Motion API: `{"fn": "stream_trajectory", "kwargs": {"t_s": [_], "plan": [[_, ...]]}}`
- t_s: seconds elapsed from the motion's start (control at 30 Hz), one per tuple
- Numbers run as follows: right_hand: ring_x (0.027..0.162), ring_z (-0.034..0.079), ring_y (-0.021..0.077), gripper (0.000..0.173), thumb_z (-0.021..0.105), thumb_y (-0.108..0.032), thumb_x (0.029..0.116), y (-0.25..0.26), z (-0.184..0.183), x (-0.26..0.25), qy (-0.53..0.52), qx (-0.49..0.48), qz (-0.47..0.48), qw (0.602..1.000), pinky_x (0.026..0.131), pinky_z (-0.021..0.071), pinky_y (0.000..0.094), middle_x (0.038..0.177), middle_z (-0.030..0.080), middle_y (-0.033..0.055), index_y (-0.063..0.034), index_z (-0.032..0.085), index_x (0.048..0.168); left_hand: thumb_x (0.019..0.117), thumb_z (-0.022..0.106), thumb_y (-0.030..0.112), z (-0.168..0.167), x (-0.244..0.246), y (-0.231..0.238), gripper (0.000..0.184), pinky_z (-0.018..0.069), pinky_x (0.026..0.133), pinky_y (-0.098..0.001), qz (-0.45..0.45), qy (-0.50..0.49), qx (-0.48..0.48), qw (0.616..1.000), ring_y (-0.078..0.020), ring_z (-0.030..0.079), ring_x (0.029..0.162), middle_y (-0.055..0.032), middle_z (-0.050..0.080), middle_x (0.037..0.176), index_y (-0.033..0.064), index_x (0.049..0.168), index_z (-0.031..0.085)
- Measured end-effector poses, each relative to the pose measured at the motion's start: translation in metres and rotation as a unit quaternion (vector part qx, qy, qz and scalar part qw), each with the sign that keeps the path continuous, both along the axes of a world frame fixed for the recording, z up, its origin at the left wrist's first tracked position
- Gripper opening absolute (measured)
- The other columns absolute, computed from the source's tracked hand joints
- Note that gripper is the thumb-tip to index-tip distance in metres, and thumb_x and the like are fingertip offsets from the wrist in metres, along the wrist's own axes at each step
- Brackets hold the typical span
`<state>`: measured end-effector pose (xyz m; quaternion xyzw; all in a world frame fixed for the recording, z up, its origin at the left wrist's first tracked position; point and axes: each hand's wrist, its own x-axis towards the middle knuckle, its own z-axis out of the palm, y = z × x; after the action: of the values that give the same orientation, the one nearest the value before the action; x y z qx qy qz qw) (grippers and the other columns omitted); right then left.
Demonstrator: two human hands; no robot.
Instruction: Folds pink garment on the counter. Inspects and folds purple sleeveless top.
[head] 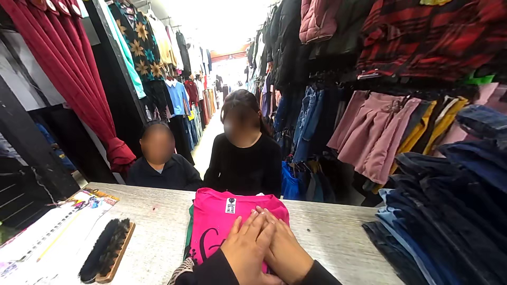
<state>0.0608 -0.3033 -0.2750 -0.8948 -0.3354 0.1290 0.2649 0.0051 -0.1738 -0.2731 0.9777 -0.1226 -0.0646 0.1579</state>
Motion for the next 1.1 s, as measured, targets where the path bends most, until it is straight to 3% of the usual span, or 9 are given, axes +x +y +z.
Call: {"fn": "stream_trajectory", "kwargs": {"t_s": [0.1, 0.13, 0.2, 0.23, 0.3, 0.37, 0.5, 0.6, 1.1], "plan": [[0.158, 0.014, 0.0311, 0.053, 0.033, -0.021, 0.1106, -0.001, 0.037, -0.01, 0.062, -0.057, 0.001, 0.996, 0.126, 0.0071, 0.0499, 0.167, 0.026, 0.0202, 0.0054, 0.033, 0.156, 0.089, 0.076, 0.037, 0.026, -0.003, -0.011, 0.098, 0.0035, 0.126, -0.0538, 0.022, 0.073, 0.014, 0.997, -0.0318, 0.011, 0.159, -0.0196, 0.017, 0.17, 0.0002, 0.161, 0.022], [0.158, 0.016, 0.0318, 0.053, 0.032, -0.023, 0.1106, -0.002, 0.027, -0.008, 0.04, -0.04, 0.004, 0.998, 0.126, 0.0073, 0.0506, 0.166, 0.027, 0.0209, 0.0059, 0.034, 0.155, 0.0885, 0.076, 0.039, 0.019, -0.002, -0.008, 0.098, 0.005, 0.126, -0.0552, 0.01, 0.054, 0.011, 0.998, -0.033, 0.013, 0.158, -0.0206, 0.018, 0.169, 0.0003, 0.161, 0.022], [0.152, 0.032, 0.0341, 0.057, 0.035, -0.031, 0.1051, 0.001, -0.023, 0.001, -0.086, 0.056, -0.017, 0.995, 0.125, 0.0167, 0.0543, 0.157, 0.044, 0.0216, 0.0057, 0.049, 0.147, 0.0843, 0.077, 0.045, -0.013, 0.002, 0.006, 0.099, 0.0105, 0.125, -0.0593, -0.019, -0.032, -0.013, 0.999, -0.0365, 0.02, 0.157, -0.0238, 0.025, 0.166, 0.0011, 0.16, 0.03], [0.152, 0.032, 0.0338, 0.058, 0.035, -0.032, 0.1049, 0.001, -0.024, 0.002, -0.087, 0.056, -0.016, 0.994, 0.125, 0.0167, 0.0542, 0.158, 0.043, 0.0213, 0.0055, 0.049, 0.147, 0.0843, 0.077, 0.045, -0.013, 0.002, 0.005, 0.099, 0.0108, 0.125, -0.0594, -0.018, -0.036, -0.014, 0.999, -0.0365, 0.02, 0.156, -0.0236, 0.026, 0.166, 0.0011, 0.16, 0.03], [0.158, 0.016, 0.0316, 0.055, 0.033, -0.024, 0.1098, -0.001, 0.02, -0.006, 0.033, -0.024, 0.0, 0.999, 0.126, 0.0076, 0.0508, 0.166, 0.027, 0.0209, 0.0061, 0.034, 0.155, 0.0888, 0.075, 0.038, 0.019, -0.003, -0.008, 0.097, 0.0055, 0.126, -0.0557, 0.011, 0.046, 0.005, 0.999, -0.0332, 0.014, 0.158, -0.0204, 0.019, 0.169, 0.0004, 0.161, 0.023], [0.158, 0.016, 0.0316, 0.054, 0.034, -0.022, 0.1093, 0.0, 0.029, -0.009, 0.056, -0.025, -0.011, 0.998, 0.126, 0.0074, 0.0507, 0.166, 0.027, 0.021, 0.0069, 0.034, 0.155, 0.0895, 0.075, 0.035, 0.029, -0.004, -0.012, 0.096, 0.0045, 0.126, -0.055, 0.02, 0.068, 0.006, 0.997, -0.0327, 0.013, 0.159, -0.0195, 0.018, 0.169, -0.0003, 0.161, 0.022], [0.153, 0.03, 0.0329, 0.063, 0.032, -0.04, 0.1046, 0.004, -0.053, 0.017, -0.092, 0.062, -0.004, 0.994, 0.124, 0.0175, 0.0578, 0.161, 0.04, 0.0179, 0.0012, 0.046, 0.151, 0.0825, 0.076, 0.051, -0.039, 0.008, 0.016, 0.103, 0.013, 0.123, -0.0633, -0.045, -0.093, -0.025, 0.994, -0.0373, 0.021, 0.156, -0.0241, 0.026, 0.166, 0.0029, 0.16, 0.029], [0.152, 0.033, 0.032, 0.066, 0.03, -0.044, 0.1034, 0.005, -0.078, 0.027, -0.136, 0.078, -0.007, 0.988, 0.122, 0.0224, 0.0599, 0.16, 0.042, 0.0154, -0.0007, 0.048, 0.15, 0.0808, 0.079, 0.053, -0.054, 0.011, 0.019, 0.102, 0.0177, 0.122, -0.0644, -0.048, -0.13, -0.029, 0.99, -0.0367, 0.024, 0.155, -0.0221, 0.029, 0.165, 0.0065, 0.159, 0.033], [0.147, 0.042, 0.0345, 0.066, 0.031, -0.043, 0.1024, 0.005, -0.086, 0.029, -0.177, 0.1, -0.008, 0.979, 0.118, 0.0301, 0.0599, 0.153, 0.05, 0.019, 0.0016, 0.054, 0.145, 0.086, 0.076, 0.052, -0.046, 0.011, 0.016, 0.099, 0.0144, 0.124, -0.0616, -0.04, -0.087, -0.025, 0.995, -0.035, 0.018, 0.157, -0.0201, 0.026, 0.167, 0.0074, 0.16, 0.03]]}}
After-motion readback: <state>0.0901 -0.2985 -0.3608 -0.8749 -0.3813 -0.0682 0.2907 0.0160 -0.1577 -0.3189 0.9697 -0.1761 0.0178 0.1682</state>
